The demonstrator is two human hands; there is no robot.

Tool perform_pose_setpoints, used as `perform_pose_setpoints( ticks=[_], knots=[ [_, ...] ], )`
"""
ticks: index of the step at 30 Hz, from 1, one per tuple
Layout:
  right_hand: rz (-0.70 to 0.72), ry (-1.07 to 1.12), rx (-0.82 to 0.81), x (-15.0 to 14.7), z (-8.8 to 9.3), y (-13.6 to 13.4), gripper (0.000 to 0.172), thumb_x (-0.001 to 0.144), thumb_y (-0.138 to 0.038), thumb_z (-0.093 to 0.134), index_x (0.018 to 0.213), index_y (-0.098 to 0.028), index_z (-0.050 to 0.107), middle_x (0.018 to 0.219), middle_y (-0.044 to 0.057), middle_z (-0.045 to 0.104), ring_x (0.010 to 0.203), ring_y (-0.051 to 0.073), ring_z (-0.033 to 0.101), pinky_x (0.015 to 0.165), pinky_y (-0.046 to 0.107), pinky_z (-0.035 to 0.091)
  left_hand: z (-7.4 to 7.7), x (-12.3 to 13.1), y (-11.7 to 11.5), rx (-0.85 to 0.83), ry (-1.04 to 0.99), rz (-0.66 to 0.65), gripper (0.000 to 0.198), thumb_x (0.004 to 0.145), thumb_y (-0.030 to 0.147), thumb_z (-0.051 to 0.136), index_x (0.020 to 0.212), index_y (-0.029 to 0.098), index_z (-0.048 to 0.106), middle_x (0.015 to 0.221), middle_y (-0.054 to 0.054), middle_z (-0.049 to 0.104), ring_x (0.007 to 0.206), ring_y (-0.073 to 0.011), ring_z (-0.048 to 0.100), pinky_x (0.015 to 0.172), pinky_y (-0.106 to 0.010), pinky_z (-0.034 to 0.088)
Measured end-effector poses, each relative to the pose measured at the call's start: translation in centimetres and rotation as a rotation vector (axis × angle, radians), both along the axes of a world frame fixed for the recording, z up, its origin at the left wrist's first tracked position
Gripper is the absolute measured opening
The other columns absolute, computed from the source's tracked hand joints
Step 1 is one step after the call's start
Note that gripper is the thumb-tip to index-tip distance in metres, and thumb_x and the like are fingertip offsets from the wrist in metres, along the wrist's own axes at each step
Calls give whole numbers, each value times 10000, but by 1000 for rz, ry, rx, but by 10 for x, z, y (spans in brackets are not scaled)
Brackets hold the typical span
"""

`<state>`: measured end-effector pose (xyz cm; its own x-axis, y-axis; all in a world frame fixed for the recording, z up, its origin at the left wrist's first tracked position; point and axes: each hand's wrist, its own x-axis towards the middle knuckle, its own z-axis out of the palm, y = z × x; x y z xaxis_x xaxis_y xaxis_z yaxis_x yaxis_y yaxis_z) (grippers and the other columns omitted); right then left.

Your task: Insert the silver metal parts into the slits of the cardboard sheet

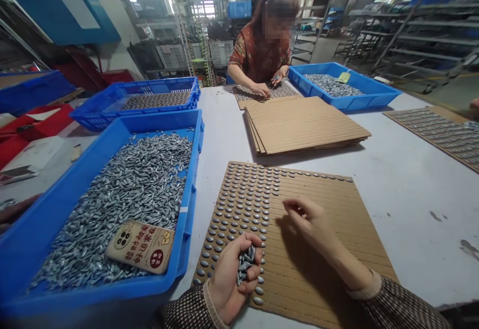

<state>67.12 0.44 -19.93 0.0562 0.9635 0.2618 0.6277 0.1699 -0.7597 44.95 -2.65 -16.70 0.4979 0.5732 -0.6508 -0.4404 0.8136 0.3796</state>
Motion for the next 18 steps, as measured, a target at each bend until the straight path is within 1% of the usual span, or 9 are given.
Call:
perform_pose_setpoints(
  ticks=[3, 6, 8, 13, 18],
  knots=[
    [41, -44, 12, 2, -9, 18, 169, 887, -303, 553, 918, -188, 673, 838, 51, 701, 683, 171, 632, 596, 276, 511, 1, 0, 0, 26, 19, -9, 151, 740, 201, 503, 889, 180, 525, 701, 25, 518, 431, -24, 371, 386, -176, 69],
    [86, -99, 53, -1, -17, 29, 152, 883, -294, 553, 867, -203, 674, 800, 45, 689, 722, 187, 629, 655, 304, 504, 2, 2, 0, 38, 44, -18, 153, 736, 202, 510, 887, 181, 522, 698, 30, 513, 432, -21, 366, 389, -178, 64],
    [99, -130, 90, -3, -21, 35, 160, 897, -277, 529, 867, -209, 671, 813, 52, 685, 748, 195, 625, 695, 325, 499, 2, 2, 0, 38, 52, -23, 149, 738, 209, 513, 884, 182, 522, 694, 32, 511, 430, -20, 360, 389, -181, 64],
    [159, -170, 153, -1, -27, 41, 155, 907, -244, 519, 866, -218, 667, 857, 63, 670, 815, 207, 621, 749, 345, 505, 1, 3, -1, 24, 60, -42, 153, 736, 219, 518, 885, 186, 525, 690, 35, 506, 425, -20, 351, 390, -188, 65],
    [174, -200, 177, 4, -30, 41, 150, 910, -210, 513, 903, -216, 663, 895, 71, 662, 838, 210, 611, 756, 358, 509, 2, 2, -1, 18, 64, -47, 159, 736, 227, 524, 889, 186, 525, 700, 34, 507, 435, -20, 359, 393, -188, 62]
  ],
)
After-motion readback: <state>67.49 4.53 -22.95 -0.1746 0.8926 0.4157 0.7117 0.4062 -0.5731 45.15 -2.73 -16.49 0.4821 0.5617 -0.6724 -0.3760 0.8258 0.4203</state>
